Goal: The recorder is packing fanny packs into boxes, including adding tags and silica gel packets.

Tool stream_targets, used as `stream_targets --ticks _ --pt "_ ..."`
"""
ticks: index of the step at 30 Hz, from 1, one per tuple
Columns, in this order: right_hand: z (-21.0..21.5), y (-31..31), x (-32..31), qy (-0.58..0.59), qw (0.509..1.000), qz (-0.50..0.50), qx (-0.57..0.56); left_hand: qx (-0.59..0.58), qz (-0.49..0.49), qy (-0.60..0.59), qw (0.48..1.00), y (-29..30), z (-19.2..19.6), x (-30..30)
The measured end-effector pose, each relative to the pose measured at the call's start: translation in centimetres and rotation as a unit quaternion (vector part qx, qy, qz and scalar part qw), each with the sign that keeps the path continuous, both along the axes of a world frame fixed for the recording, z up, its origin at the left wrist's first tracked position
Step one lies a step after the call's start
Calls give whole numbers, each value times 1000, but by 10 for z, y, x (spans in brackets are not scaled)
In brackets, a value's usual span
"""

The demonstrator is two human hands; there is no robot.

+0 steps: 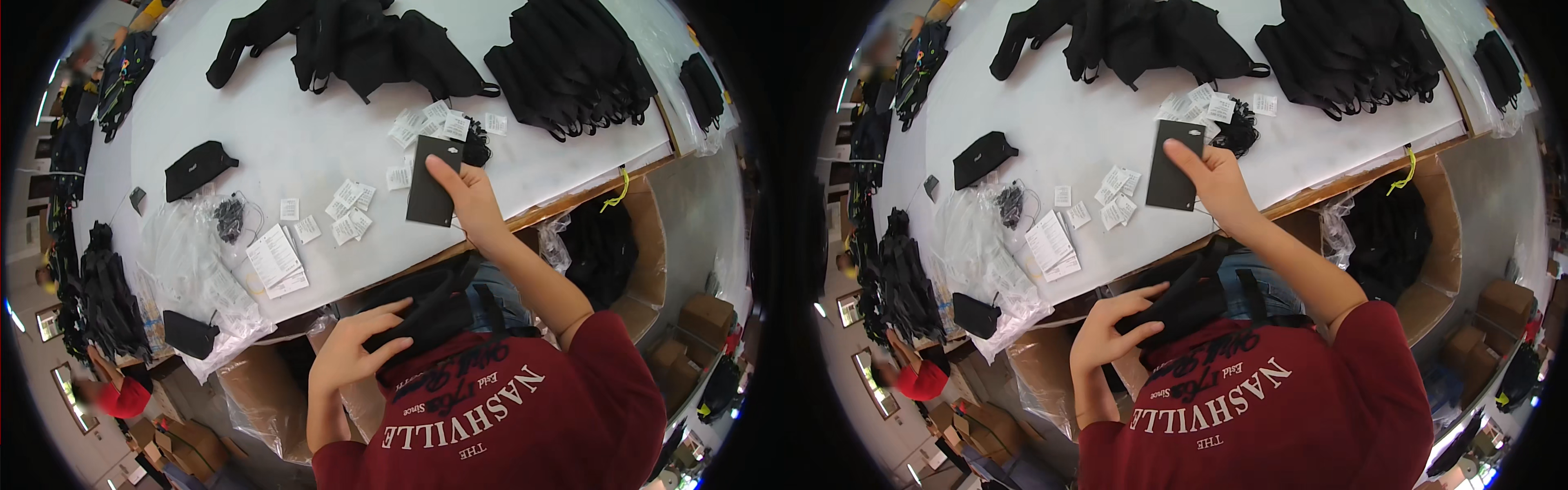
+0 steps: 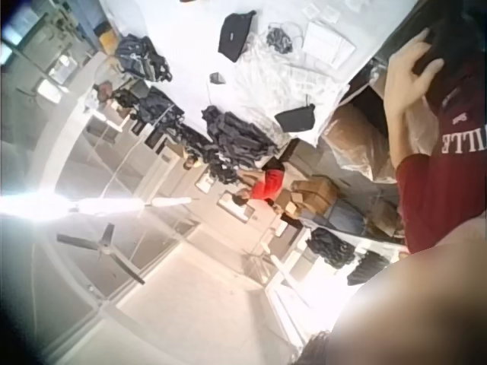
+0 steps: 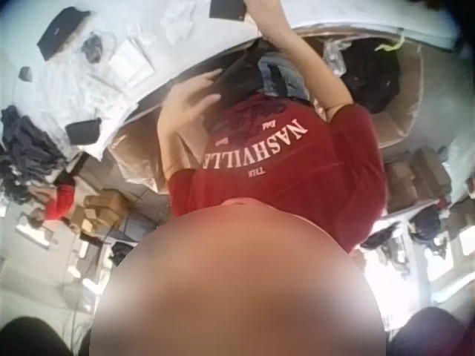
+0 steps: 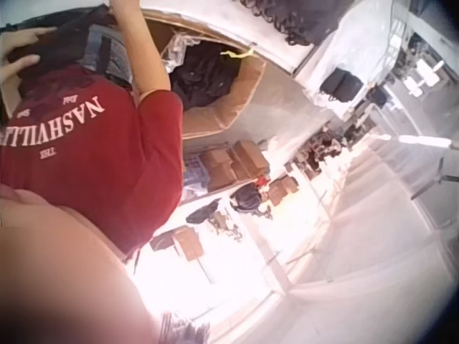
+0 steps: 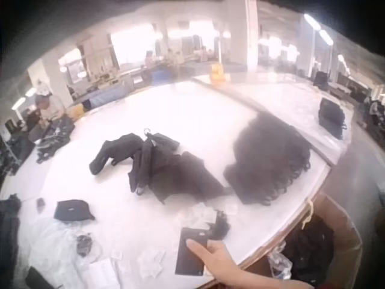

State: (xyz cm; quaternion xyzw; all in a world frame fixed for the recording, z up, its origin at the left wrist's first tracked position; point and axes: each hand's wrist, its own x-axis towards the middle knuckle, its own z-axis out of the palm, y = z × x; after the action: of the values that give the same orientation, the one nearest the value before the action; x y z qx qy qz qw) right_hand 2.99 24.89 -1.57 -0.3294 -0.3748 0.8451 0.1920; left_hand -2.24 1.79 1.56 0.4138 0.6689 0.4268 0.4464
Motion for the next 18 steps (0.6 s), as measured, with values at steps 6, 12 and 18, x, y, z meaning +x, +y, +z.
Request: stream_targets --ticks 6,12,18 --pt "41 4 11 -14 698 426 576 23 -8 149 988 14 9 2" --pt "17 -11 19 8 528 518 673 120 24 237 964 18 -6 7" --pt "26 -8 20 -7 532 563 633 70 -7 271 960 3 -13 14"
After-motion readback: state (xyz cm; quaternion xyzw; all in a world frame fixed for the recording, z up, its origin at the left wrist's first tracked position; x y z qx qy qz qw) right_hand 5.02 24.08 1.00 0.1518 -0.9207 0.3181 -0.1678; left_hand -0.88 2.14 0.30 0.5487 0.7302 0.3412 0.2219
